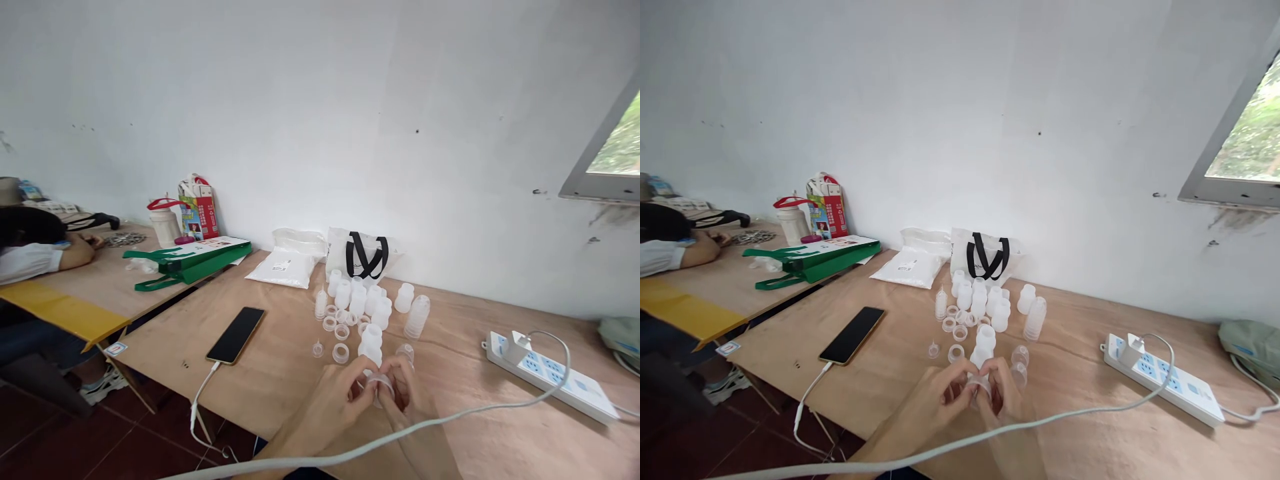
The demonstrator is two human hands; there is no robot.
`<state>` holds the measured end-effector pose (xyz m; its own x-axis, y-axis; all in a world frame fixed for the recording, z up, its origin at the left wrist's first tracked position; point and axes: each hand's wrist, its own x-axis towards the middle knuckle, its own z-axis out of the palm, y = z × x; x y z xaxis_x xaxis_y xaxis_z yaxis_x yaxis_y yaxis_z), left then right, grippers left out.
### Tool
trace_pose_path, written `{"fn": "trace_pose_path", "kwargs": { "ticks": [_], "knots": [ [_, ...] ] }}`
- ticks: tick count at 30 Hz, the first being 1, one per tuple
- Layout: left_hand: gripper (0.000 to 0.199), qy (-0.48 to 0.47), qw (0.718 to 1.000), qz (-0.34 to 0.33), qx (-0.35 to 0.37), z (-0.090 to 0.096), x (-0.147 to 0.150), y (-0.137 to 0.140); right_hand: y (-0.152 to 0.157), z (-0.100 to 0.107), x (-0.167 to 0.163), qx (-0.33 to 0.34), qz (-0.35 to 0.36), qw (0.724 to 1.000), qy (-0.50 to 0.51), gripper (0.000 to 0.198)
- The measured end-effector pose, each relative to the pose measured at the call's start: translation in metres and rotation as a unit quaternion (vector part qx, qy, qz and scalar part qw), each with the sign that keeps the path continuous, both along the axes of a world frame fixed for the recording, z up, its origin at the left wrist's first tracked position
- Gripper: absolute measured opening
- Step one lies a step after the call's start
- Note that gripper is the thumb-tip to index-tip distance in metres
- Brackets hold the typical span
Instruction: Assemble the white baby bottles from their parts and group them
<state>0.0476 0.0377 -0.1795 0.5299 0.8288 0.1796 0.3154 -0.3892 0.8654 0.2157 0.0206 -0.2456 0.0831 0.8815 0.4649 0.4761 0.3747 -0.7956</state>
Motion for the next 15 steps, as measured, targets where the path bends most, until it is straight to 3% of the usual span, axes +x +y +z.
{"fn": "trace_pose_path", "kwargs": {
  "ticks": [6,9,15],
  "knots": [
    [0.021,0.004,1.000,-0.001,0.007,0.000,-0.002,-0.002,-0.010,0.021,0.002,-0.012,0.038,0.999,0.022,0.027],
    [0.021,-0.001,1.000,0.008,0.030,0.002,-0.001,-0.004,-0.009,0.023,0.006,-0.025,0.051,0.997,0.051,0.029],
    [0.036,-0.067,0.998,0.008,-0.014,0.000,-0.002,-0.001,0.001,0.022,0.021,-0.092,0.136,0.977,0.139,0.043]
  ]
}}
